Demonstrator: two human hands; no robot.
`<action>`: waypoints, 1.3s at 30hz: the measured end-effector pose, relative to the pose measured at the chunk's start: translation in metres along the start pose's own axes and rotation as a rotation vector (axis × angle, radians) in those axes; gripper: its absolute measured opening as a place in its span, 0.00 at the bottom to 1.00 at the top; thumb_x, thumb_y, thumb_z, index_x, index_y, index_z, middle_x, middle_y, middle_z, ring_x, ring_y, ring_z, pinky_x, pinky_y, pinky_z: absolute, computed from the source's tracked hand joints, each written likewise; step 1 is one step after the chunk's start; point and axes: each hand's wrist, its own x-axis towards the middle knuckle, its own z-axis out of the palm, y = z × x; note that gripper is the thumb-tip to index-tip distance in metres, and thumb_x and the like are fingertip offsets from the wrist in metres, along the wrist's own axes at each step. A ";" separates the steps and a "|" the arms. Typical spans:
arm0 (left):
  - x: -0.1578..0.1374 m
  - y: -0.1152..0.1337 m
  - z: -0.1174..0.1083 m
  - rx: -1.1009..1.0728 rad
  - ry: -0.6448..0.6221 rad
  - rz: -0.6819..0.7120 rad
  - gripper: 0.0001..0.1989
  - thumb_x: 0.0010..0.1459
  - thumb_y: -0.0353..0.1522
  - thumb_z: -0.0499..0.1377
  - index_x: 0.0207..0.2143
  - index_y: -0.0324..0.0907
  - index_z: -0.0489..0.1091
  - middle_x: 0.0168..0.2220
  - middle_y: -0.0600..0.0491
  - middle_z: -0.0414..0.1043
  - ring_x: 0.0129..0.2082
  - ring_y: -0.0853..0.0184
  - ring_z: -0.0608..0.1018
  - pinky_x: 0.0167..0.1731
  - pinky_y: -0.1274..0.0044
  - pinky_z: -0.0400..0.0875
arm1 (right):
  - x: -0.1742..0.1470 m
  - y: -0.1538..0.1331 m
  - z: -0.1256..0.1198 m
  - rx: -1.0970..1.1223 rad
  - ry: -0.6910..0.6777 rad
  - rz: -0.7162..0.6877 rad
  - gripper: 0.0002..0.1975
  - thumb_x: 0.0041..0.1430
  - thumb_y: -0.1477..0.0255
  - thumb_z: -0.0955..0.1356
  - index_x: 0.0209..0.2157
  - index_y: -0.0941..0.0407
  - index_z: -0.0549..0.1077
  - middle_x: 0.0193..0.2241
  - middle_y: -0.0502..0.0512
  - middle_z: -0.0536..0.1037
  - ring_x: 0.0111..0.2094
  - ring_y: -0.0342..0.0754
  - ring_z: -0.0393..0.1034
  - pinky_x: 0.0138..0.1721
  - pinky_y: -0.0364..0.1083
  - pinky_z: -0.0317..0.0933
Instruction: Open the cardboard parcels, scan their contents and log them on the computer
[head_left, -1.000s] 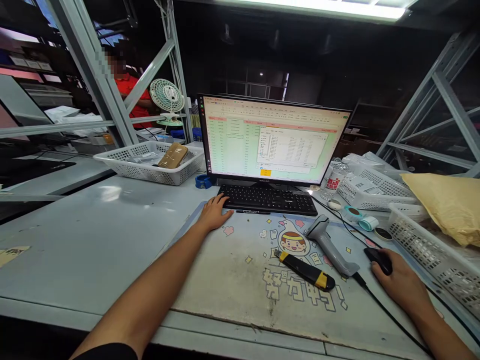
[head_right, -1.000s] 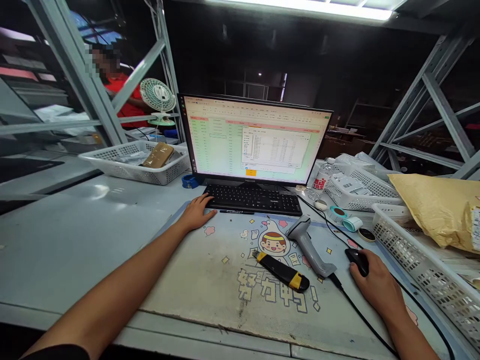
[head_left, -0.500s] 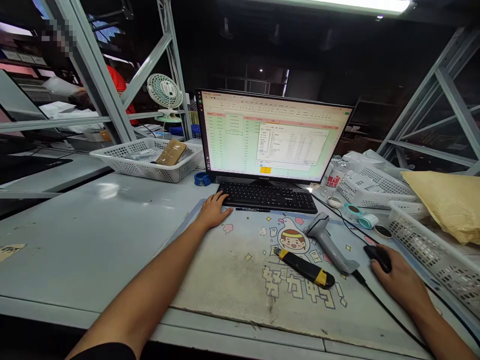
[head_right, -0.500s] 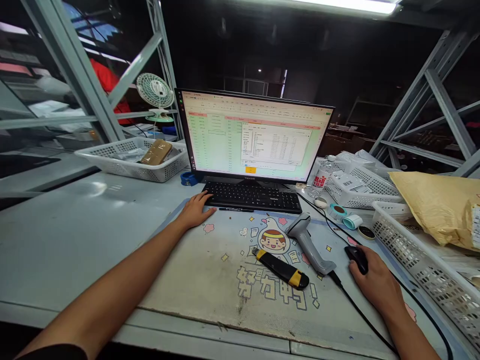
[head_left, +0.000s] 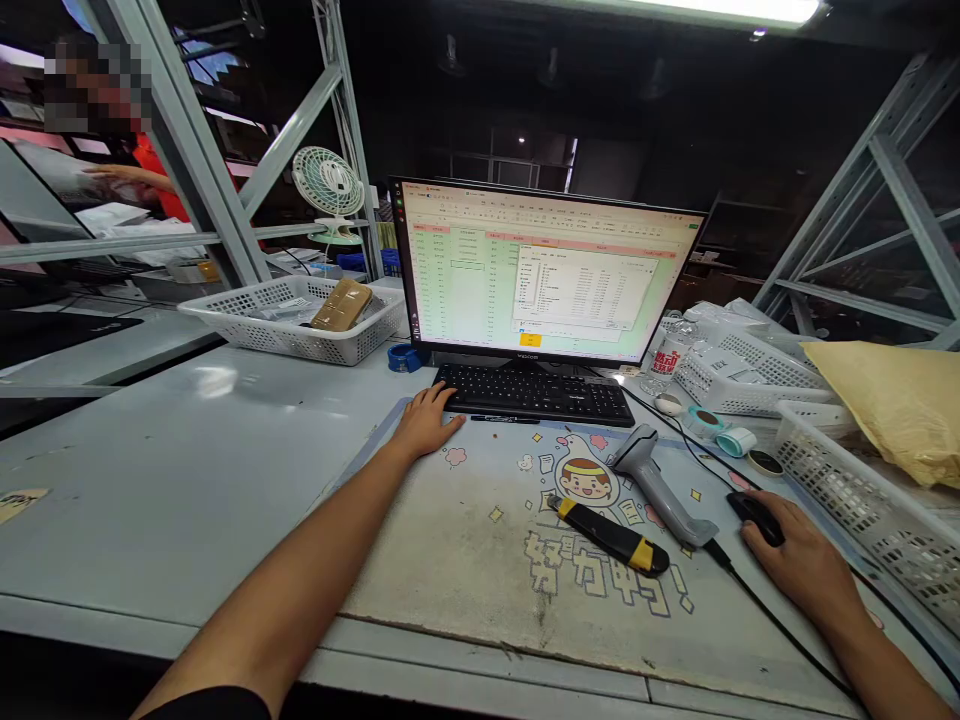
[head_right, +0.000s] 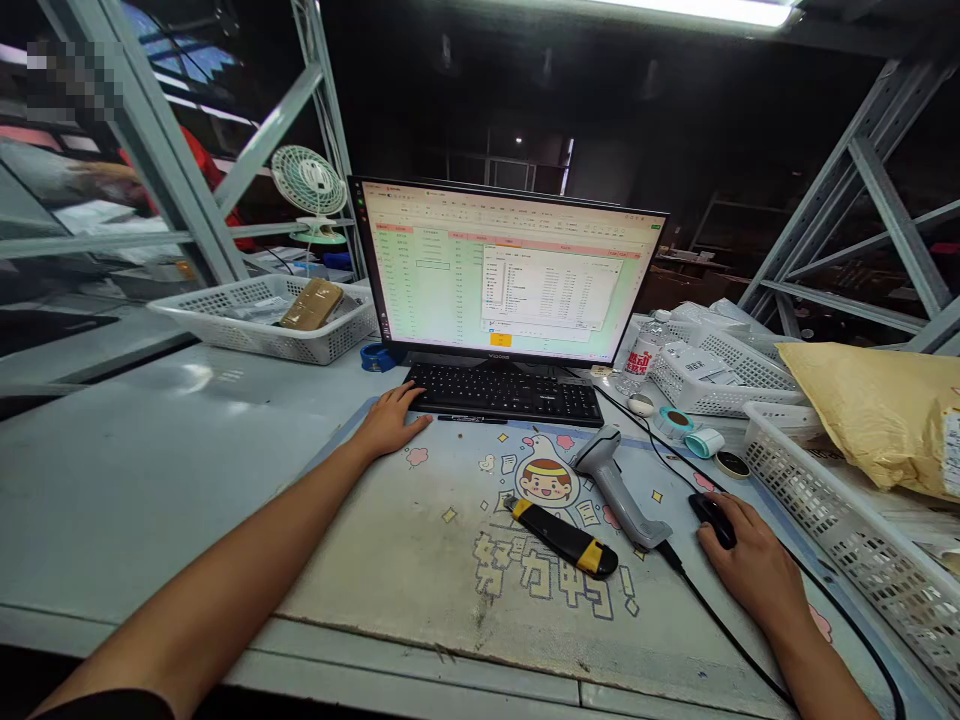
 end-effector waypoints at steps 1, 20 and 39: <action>0.000 0.000 0.000 0.001 0.001 0.001 0.35 0.68 0.49 0.56 0.72 0.44 0.62 0.77 0.46 0.54 0.73 0.46 0.62 0.70 0.52 0.62 | 0.000 0.000 0.000 0.000 -0.003 -0.001 0.28 0.64 0.50 0.60 0.58 0.48 0.73 0.60 0.56 0.77 0.55 0.63 0.77 0.52 0.61 0.72; -0.001 0.002 -0.004 -0.006 -0.012 0.000 0.36 0.68 0.50 0.55 0.72 0.45 0.62 0.77 0.46 0.53 0.73 0.44 0.62 0.70 0.51 0.62 | 0.001 0.005 0.003 0.031 -0.006 -0.008 0.29 0.64 0.50 0.62 0.58 0.49 0.75 0.60 0.56 0.76 0.55 0.62 0.76 0.52 0.60 0.72; 0.001 0.000 -0.002 -0.002 -0.021 0.000 0.36 0.68 0.51 0.54 0.73 0.45 0.61 0.77 0.45 0.53 0.74 0.43 0.61 0.69 0.52 0.62 | -0.003 -0.004 -0.004 -0.071 -0.007 0.051 0.28 0.66 0.52 0.61 0.59 0.50 0.75 0.61 0.57 0.76 0.50 0.61 0.77 0.49 0.59 0.72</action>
